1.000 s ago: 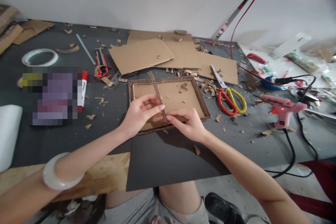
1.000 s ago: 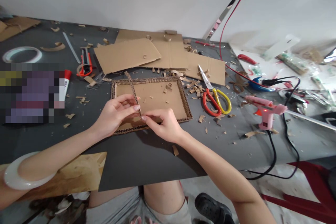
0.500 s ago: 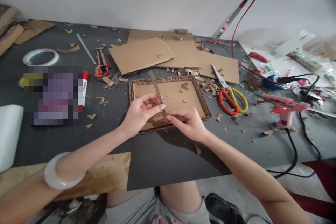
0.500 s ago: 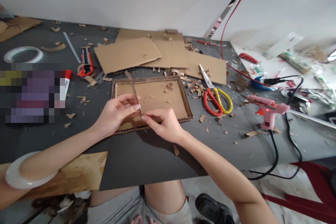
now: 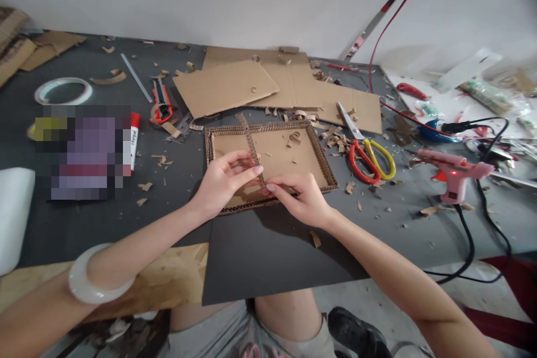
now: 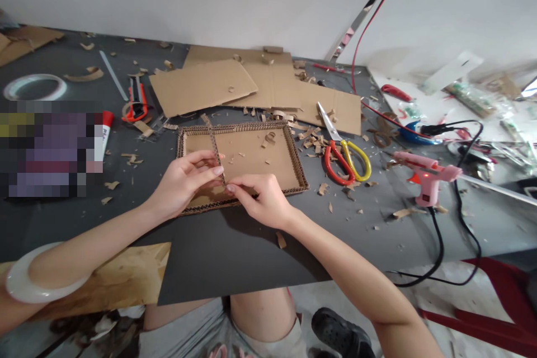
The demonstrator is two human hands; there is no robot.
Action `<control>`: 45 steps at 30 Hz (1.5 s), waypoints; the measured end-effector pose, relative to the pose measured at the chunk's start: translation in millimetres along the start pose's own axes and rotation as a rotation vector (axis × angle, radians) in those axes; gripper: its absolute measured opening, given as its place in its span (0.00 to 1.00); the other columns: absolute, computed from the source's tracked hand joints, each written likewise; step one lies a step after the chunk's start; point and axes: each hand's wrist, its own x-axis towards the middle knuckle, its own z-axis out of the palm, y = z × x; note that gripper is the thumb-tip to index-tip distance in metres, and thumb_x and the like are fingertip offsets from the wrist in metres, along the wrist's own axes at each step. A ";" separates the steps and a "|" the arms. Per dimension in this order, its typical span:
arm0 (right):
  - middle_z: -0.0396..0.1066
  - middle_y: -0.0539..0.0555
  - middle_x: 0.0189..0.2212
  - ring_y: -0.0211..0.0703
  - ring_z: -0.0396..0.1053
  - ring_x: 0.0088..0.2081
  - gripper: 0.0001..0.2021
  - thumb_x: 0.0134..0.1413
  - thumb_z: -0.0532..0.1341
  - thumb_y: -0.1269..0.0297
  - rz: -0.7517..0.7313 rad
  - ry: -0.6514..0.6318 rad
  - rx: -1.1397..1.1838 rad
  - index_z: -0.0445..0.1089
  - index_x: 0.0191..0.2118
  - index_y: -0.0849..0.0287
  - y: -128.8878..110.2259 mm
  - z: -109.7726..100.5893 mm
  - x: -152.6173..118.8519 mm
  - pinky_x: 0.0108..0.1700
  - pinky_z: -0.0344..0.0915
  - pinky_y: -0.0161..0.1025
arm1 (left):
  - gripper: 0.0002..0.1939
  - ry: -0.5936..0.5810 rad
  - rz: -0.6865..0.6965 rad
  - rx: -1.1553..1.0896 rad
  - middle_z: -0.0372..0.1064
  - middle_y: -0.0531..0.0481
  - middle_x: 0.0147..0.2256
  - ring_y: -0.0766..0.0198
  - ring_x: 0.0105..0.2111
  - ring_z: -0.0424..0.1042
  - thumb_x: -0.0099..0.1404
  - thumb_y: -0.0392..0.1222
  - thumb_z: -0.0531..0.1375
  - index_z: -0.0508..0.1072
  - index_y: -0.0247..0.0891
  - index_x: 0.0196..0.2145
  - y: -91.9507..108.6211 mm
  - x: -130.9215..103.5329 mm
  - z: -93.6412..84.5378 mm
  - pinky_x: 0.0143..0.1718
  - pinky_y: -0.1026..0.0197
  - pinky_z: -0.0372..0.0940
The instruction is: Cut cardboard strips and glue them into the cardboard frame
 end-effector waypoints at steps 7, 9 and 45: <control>0.74 0.52 0.26 0.34 0.70 0.27 0.09 0.58 0.55 0.70 -0.107 0.024 -0.110 0.71 0.32 0.61 0.1 0.8 -0.8 0.32 0.64 0.30 | 0.19 -0.002 -0.013 -0.005 0.68 0.53 0.30 0.68 0.31 0.70 0.46 0.41 0.71 0.73 0.34 0.35 0.7 0.7 0.2 0.33 0.65 0.71; 0.75 0.52 0.26 0.35 0.70 0.28 0.08 0.58 0.55 0.69 -0.106 0.025 -0.105 0.71 0.32 0.61 -0.1 0.8 -0.8 0.32 0.65 0.31 | 0.18 -0.008 -0.010 -0.001 0.68 0.53 0.30 0.67 0.31 0.70 0.46 0.41 0.71 0.73 0.34 0.35 0.9 0.7 0.4 0.34 0.64 0.71; 0.67 0.52 0.23 0.36 0.64 0.27 0.06 0.57 0.52 0.72 -0.267 0.042 -0.227 0.65 0.33 0.60 0.5 3.4 -2.7 0.32 0.63 0.33 | 0.20 0.010 -0.024 0.064 0.68 0.52 0.31 0.66 0.33 0.70 0.45 0.41 0.71 0.73 0.33 0.36 2.8 -1.0 2.7 0.33 0.65 0.70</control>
